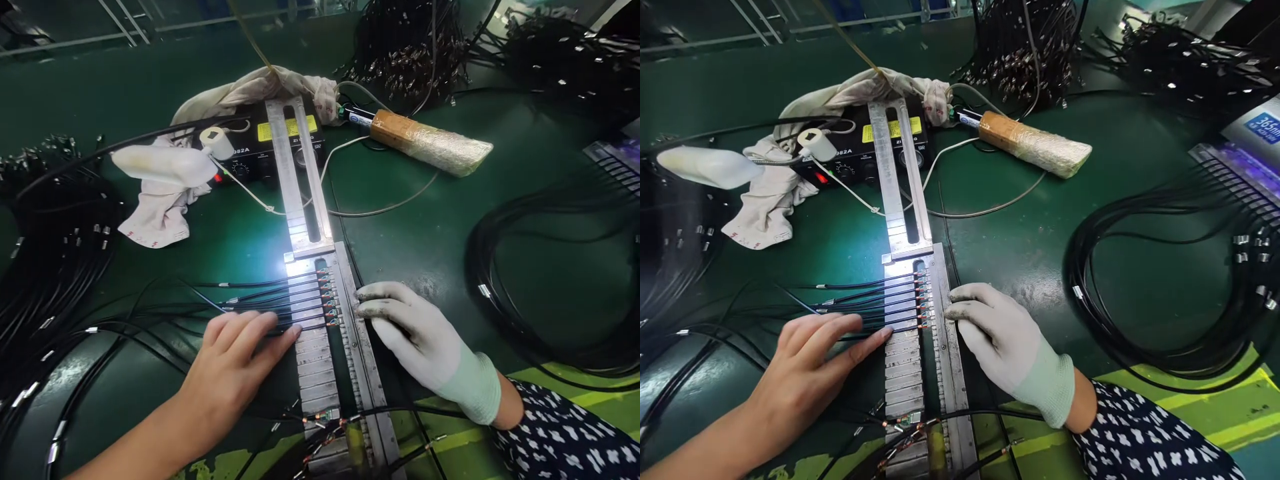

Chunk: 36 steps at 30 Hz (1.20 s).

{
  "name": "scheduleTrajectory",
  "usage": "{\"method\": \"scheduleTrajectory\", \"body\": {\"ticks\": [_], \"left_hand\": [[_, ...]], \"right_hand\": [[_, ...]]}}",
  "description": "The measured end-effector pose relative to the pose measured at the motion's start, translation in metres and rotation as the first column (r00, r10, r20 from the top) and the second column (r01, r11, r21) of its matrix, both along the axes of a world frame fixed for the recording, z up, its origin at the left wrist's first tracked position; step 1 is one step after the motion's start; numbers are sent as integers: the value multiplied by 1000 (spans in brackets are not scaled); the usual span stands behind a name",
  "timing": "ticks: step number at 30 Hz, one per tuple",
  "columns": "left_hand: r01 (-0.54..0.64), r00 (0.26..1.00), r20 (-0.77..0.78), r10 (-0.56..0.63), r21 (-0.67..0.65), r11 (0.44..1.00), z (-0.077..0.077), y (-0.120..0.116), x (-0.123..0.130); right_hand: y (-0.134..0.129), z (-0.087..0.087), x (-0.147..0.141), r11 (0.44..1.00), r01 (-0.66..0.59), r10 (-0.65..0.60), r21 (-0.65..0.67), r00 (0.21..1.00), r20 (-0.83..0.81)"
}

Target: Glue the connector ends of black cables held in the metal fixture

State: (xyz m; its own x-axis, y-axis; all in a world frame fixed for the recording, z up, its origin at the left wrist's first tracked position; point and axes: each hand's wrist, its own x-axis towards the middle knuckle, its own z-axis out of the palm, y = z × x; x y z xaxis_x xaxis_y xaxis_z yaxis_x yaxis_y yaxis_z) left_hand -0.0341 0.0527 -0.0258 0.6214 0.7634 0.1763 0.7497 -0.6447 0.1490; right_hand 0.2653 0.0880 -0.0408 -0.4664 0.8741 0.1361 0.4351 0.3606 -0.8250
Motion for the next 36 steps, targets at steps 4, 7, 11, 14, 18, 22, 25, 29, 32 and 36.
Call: {"method": "scheduleTrajectory", "body": {"ticks": [4, 7, 11, 14, 18, 22, 25, 29, 32, 36], "left_hand": [[-62, 997, 29, 66, -116, 991, -11, -15, 1], [-48, 987, 143, 72, -164, 985, -22, -17, 1], [-46, 981, 175, 87, -222, 974, -15, -15, 2], [19, 971, 232, 65, -340, 940, 6, -18, 1], [45, 989, 143, 42, -557, 829, 29, -30, -1], [37, 961, 240, 139, -608, 793, 25, -34, 0], [34, 915, 372, 156, -456, 890, 13, -26, 4], [78, 937, 350, -3, -200, 977, 0, -8, 11], [132, 960, 268, -86, -158, 979, -3, 4, 16], [131, 974, 198, -110, -97, 987, -2, 10, 21]], "right_hand": [[2, 0, -2, 1000, 0, 0, -1, 1000, -3], [5, 0, -4, 1000, 3, -3, -10, 1000, -3], [5, -2, -3, 1000, -7, 7, 3, 1000, -25], [1, -4, -1, 999, -13, 15, 38, 999, -43], [-2, -2, 0, 999, -14, 17, 42, 998, -53], [-1, 1, -3, 999, 11, -8, 34, 998, -62], [0, 1, -3, 1000, 11, -9, 28, 998, -69], [0, 0, -3, 1000, 1, 0, 16, 997, -79], [1, 0, -4, 1000, -2, 2, -4, 996, -85], [2, 0, -4, 1000, -5, 2, -28, 996, -94]]}}
